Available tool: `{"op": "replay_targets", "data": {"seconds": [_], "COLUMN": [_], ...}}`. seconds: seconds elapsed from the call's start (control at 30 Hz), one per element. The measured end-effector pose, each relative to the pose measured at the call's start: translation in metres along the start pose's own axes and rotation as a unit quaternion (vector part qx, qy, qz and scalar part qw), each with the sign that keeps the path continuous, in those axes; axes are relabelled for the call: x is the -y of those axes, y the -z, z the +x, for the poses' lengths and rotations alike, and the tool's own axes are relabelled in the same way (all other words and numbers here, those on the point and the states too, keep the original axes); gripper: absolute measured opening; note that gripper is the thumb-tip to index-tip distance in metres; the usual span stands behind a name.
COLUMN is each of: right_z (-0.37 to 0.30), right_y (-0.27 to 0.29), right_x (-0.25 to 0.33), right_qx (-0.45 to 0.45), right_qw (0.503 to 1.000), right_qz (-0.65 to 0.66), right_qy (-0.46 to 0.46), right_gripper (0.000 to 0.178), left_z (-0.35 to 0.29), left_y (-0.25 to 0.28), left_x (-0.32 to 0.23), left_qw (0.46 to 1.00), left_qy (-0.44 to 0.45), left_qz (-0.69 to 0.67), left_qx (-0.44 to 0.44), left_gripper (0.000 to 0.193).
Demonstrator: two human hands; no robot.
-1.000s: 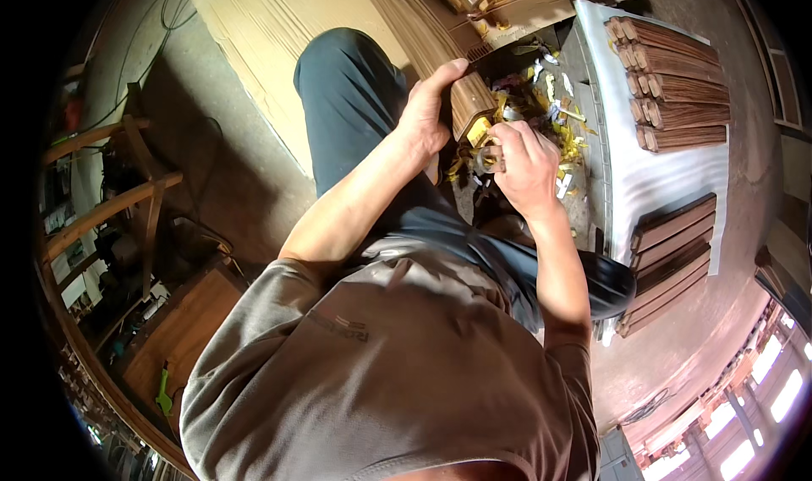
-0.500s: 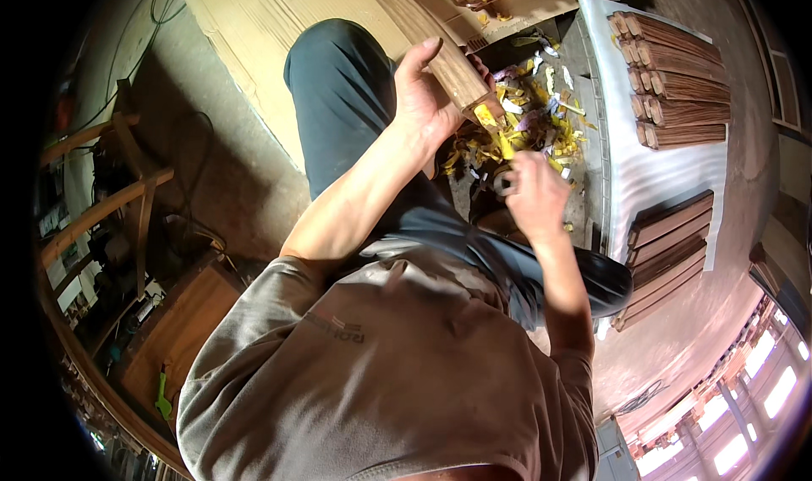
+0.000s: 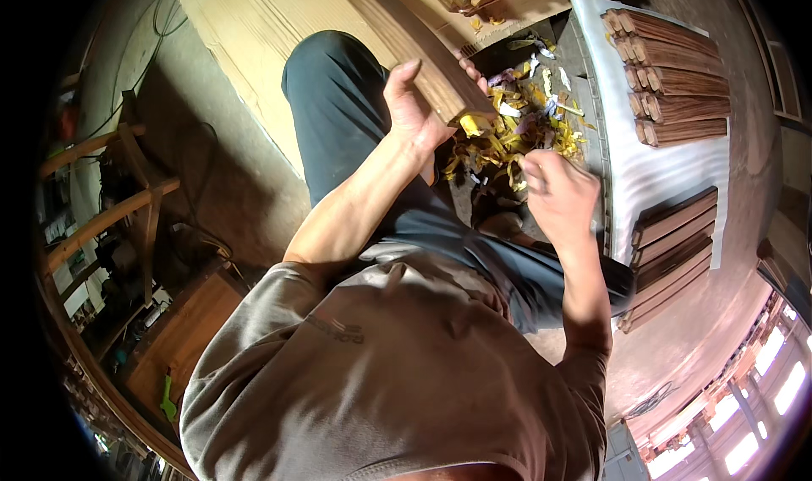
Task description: The person sits on the floor and uses a carving knife to shape the ends of wooden slats. They hold each slat in their left hand and carefully shave off wood with the knife in their right hand, creating wood shavings. Finished slats are placed on a nearby white plastic stool.
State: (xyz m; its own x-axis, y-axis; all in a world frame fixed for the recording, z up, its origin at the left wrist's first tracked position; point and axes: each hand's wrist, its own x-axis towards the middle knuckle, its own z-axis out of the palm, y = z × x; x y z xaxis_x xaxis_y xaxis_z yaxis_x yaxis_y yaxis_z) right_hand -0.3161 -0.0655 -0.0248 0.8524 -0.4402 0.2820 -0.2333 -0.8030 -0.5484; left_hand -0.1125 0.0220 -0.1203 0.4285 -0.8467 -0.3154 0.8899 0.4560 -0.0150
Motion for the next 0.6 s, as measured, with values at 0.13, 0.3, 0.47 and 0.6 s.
{"op": "replay_targets", "data": {"seconds": [0.13,0.3,0.47,0.6], "right_z": [-0.029,-0.017,-0.014,-0.011], "right_y": [-0.028,-0.036,-0.037,-0.023], "right_x": [-0.035,-0.029,-0.026,-0.013], "right_qx": [0.132,-0.003,-0.066,-0.034], "right_qw": [0.963,0.992,0.985,0.971], "right_qz": [-0.180,-0.105,-0.045,0.058], "right_qy": [-0.149,-0.076,-0.151,-0.227], "right_gripper": [0.018,0.026,0.017,0.014], "left_z": [-0.006,-0.011,-0.009,-0.007], "left_y": [-0.015,-0.004,-0.003,0.007], "left_x": [-0.002,0.000,0.000,-0.002], "left_qw": [0.996,0.997,0.997,0.996], "left_qy": [0.035,0.031,0.041,0.051], "left_qz": [-0.082,-0.064,-0.061,-0.068], "left_qx": [0.019,0.014,0.011,-0.030], "left_gripper": [0.072,0.075,0.075,0.073]}}
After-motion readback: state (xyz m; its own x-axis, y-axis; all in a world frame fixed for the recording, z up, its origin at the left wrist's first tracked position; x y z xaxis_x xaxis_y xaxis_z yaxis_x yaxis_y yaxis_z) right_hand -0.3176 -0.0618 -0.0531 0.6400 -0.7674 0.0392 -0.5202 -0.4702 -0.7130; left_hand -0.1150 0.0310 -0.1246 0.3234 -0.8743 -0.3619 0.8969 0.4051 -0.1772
